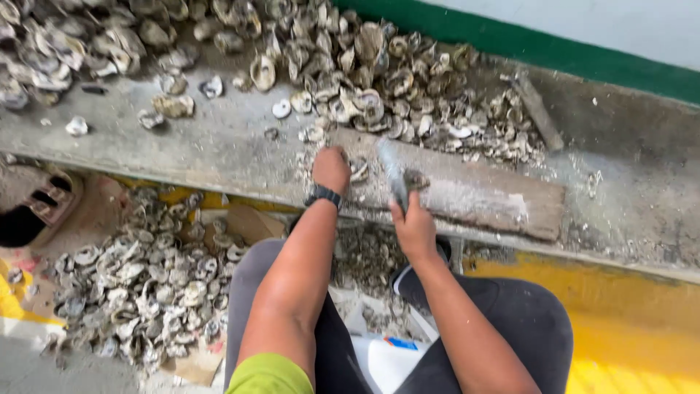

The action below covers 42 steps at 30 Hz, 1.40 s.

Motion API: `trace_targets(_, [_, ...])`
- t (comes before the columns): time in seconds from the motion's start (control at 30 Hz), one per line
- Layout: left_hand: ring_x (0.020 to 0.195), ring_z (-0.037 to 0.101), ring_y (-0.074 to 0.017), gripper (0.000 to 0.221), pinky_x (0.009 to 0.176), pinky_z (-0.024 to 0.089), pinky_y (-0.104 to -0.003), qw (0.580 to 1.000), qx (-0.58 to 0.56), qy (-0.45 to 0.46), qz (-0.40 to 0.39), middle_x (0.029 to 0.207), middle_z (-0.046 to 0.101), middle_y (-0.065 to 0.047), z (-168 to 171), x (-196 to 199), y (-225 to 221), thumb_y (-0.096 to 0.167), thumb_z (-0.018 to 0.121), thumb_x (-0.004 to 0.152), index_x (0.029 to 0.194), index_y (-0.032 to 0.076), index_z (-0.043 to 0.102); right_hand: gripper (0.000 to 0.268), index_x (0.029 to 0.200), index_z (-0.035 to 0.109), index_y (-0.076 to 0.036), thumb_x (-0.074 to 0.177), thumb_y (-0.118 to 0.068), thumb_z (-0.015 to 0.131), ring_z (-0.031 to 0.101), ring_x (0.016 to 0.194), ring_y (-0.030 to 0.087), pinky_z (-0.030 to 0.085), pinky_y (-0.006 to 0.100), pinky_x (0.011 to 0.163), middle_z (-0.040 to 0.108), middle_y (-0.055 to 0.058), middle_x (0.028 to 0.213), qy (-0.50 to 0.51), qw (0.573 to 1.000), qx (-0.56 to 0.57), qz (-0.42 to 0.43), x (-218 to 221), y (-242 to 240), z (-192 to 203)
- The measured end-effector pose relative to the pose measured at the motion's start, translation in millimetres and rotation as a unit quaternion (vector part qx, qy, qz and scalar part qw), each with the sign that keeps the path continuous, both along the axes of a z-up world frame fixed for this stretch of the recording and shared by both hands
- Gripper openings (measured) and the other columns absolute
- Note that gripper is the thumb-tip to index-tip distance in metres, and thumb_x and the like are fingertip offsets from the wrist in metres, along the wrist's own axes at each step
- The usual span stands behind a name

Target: Shucking oysters using a specialized shucking tool on a wooden block.

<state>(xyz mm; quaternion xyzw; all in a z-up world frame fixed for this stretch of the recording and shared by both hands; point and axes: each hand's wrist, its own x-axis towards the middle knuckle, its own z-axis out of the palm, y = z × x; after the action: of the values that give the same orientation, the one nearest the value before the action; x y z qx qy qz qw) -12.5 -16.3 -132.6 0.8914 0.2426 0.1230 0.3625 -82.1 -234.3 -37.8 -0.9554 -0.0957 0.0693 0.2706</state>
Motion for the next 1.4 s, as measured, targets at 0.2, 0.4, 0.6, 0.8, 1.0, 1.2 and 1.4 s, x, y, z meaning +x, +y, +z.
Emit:
trace_targets(0.2, [0.089, 0.065, -0.0428, 0.011, 0.08, 0.054, -0.05, 0.998, 0.051, -0.017, -0.035, 0.095, 0.067, -0.023, -20.6, 7.8, 3.0, 0.001, 0.064, 0.079, 0.086, 0.005, 0.071, 0.038, 0.108, 0.051, -0.005, 0.105, -0.042, 0.055, 0.063, 0.057, 0.031, 0.049, 0.044, 0.053, 0.061, 0.011, 0.066, -0.097, 0.994, 0.052, 0.028, -2.5, -6.4, -19.6])
trace_targets(0.4, [0.087, 0.064, -0.0441, 0.008, 0.077, 0.053, -0.052, 1.0, 0.008, 0.019, -0.015, 0.095, 0.066, -0.023, -20.5, 0.9, -1.4, 0.003, 0.066, 0.08, 0.083, 0.006, 0.072, 0.039, 0.108, 0.051, -0.007, 0.106, -0.046, 0.052, 0.064, 0.057, 0.034, 0.048, 0.045, 0.055, 0.061, 0.015, 0.065, -0.043, 0.996, 0.076, -0.007, -7.0, 1.3, 18.6])
trace_targets(0.6, [0.091, 0.065, -0.0431, 0.008, 0.079, 0.054, -0.051, 1.0, 0.009, 0.008, -0.008, 0.099, 0.067, -0.021, 0.4, 8.6, 2.6, 0.001, 0.065, 0.078, 0.081, 0.006, 0.071, 0.042, 0.11, 0.05, -0.007, 0.104, -0.048, 0.05, 0.063, 0.054, 0.033, 0.046, 0.046, 0.051, 0.061, 0.012, 0.062, 0.047, 0.998, -0.027, 0.029, -6.0, 0.5, 7.2])
trace_targets(0.8, [0.091, 0.064, -0.0452, 0.01, 0.076, 0.052, -0.053, 1.0, 0.008, -0.014, -0.026, 0.097, 0.067, -0.021, 11.4, 9.4, 8.7, 0.002, 0.066, 0.077, 0.086, 0.006, 0.07, 0.04, 0.112, 0.053, -0.004, 0.105, -0.044, 0.056, 0.064, 0.058, 0.028, 0.049, 0.041, 0.054, 0.063, 0.012, 0.069, -0.113, 0.984, 0.138, -0.009, -0.9, -5.3, 46.6])
trace_targets(1.0, [0.077, 0.068, -0.0381, 0.007, 0.072, 0.054, -0.043, 0.982, -0.162, -0.061, -0.073, 0.082, 0.068, -0.02, 45.0, 13.4, 7.2, 0.0, 0.062, 0.083, 0.09, 0.001, 0.061, 0.037, 0.111, 0.056, -0.004, 0.103, -0.04, 0.062, 0.063, 0.059, 0.022, 0.049, 0.038, 0.058, 0.063, 0.01, 0.069, -0.078, 0.973, 0.204, -0.071, 6.6, -17.3, 48.9])
trace_targets(1.2, [0.094, 0.068, -0.0387, 0.02, 0.081, 0.054, -0.045, 0.98, -0.076, -0.183, -0.031, 0.099, 0.071, -0.021, -5.3, 41.3, 29.2, -0.004, 0.066, 0.08, 0.099, 0.0, 0.065, 0.026, 0.119, 0.052, -0.01, 0.109, -0.032, 0.06, 0.052, 0.057, 0.009, 0.045, 0.028, 0.05, 0.055, -0.003, 0.073, -0.01, 0.946, 0.291, -0.145, 24.7, -28.0, 74.8])
trace_targets(1.4, [0.095, 0.073, -0.0226, 0.026, 0.08, 0.063, -0.035, 0.967, -0.233, -0.106, -0.023, 0.105, 0.073, -0.015, 164.9, -57.5, 85.8, 0.013, 0.076, 0.087, 0.108, 0.0, 0.068, 0.021, 0.112, 0.046, -0.008, 0.112, -0.023, 0.06, 0.051, 0.058, 0.009, 0.045, 0.026, 0.05, 0.053, 0.0, 0.077, 0.01, 0.872, 0.464, -0.157, 29.1, -63.3, 108.7])
